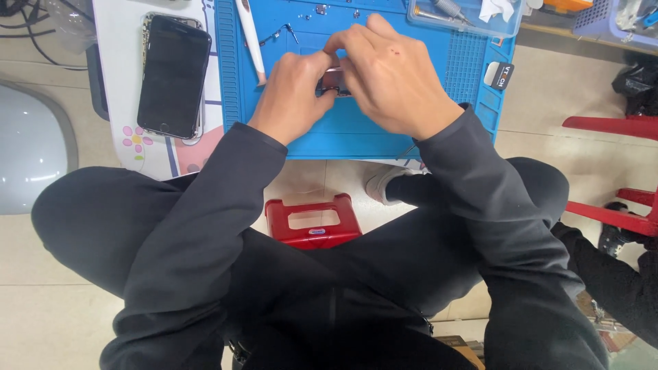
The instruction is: The person works on a disassembled smartphone placed on a blue mat, using tweezers to handle small internal components and a screwdriver to remove screws. They also apply a substance from a small bottle to the device and use a white plastic tool to pry or adjust parts.
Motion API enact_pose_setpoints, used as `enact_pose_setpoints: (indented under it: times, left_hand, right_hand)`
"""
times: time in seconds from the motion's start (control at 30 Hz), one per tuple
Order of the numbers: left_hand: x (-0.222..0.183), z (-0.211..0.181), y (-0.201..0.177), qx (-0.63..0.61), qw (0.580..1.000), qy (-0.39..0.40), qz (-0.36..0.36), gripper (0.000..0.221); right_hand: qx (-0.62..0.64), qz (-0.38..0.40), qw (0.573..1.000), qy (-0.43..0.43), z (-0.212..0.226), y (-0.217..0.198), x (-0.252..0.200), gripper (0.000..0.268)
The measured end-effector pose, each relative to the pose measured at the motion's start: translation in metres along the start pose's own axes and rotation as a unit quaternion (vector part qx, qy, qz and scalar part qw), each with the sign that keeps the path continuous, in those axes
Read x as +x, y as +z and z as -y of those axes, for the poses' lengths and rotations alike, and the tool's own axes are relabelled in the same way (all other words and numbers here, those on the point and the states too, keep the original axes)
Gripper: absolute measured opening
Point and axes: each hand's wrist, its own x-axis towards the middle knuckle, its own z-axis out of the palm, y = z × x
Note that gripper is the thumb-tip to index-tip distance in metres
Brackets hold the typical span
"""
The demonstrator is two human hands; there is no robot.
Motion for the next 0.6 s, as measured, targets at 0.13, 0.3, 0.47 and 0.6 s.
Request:
enact_pose_setpoints:
  times: [0.13,0.3,0.47,0.6]
  left_hand:
    - [-0.005,0.0,0.003,0.005,1.0,0.003,0.005,0.011]
    - [0.0,-0.004,-0.004,0.0,1.0,0.004,-0.002,0.012]
    - [0.0,0.001,0.002,0.003,1.0,-0.006,0.011,0.011]
    - [0.0,-0.004,-0.002,-0.016,1.0,0.017,-0.006,0.012]
  right_hand:
    - [-0.028,-0.02,0.999,0.016,-0.007,0.022,-0.008,0.011]
    - [-0.022,-0.007,1.0,0.015,0.003,0.0,0.001,0.014]
    - [0.009,-0.035,0.999,0.03,-0.004,0.019,-0.003,0.013]
    - [0.005,-0.055,0.998,0.028,-0.005,0.015,-0.003,0.01]
